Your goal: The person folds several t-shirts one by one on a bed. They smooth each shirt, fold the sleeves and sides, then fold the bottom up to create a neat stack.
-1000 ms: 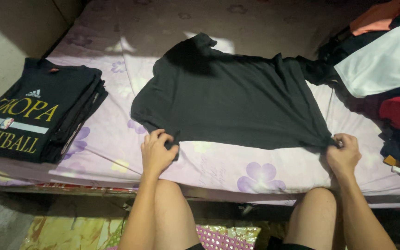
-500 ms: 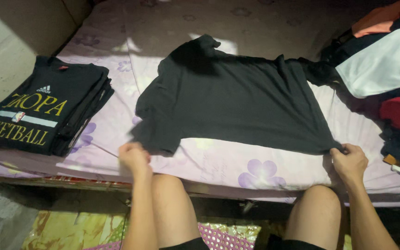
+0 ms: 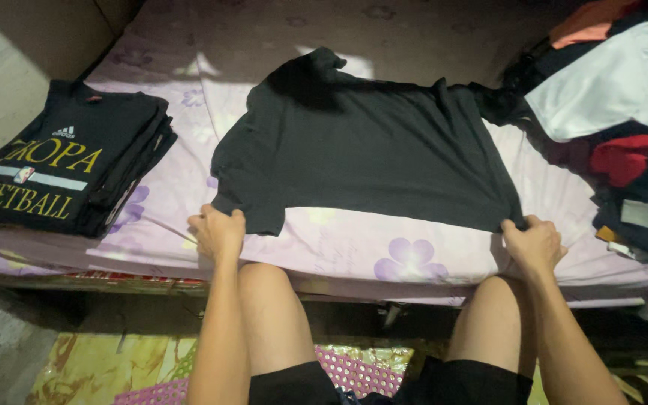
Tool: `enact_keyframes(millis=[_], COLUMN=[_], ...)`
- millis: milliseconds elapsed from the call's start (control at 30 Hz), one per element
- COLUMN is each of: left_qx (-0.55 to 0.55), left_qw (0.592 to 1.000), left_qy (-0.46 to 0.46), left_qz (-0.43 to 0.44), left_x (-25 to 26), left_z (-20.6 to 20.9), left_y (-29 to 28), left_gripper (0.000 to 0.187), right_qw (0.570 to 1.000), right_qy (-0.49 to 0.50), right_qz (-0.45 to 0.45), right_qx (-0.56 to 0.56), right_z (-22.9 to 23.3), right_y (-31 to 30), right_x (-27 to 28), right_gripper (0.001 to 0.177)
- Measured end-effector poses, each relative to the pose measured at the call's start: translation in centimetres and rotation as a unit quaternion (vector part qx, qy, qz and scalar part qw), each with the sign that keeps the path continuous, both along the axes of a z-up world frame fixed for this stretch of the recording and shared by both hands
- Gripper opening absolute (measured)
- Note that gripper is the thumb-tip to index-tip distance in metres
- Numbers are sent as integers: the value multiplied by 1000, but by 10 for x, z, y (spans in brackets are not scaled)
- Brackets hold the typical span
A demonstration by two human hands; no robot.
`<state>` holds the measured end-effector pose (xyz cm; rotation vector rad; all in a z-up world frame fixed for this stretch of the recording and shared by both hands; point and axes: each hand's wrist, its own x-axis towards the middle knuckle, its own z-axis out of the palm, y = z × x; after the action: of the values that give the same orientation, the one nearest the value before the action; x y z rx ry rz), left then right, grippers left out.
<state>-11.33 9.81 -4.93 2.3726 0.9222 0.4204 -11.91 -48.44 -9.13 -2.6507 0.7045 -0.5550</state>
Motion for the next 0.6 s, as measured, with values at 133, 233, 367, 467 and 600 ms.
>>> enact_keyframes(millis=[133, 233, 367, 467, 600], left_qx=[-4, -12, 16, 44, -47], left_qw=[1000, 1000, 994, 998, 993], left_qy=[7, 10, -103, -44, -108], left_qz=[6, 14, 28, 25, 17], left_x=[5, 5, 4, 12, 24], left_z=[-6, -8, -14, -23, -35], left_y=[9, 18, 21, 22, 45], left_gripper=[57, 47, 56, 38, 28], right_qw=[998, 983, 906, 849, 820], right_qy=[26, -2, -62, -100, -140], right_qz=[19, 33, 25, 32, 74], right_qx=[62, 180, 418, 518, 550], right_z=[8, 10, 0, -16, -37], right_y=[-4, -19, -43, -57, -68], right_x=[2, 3, 11, 19, 26], right_gripper=[50, 38, 24, 23, 23])
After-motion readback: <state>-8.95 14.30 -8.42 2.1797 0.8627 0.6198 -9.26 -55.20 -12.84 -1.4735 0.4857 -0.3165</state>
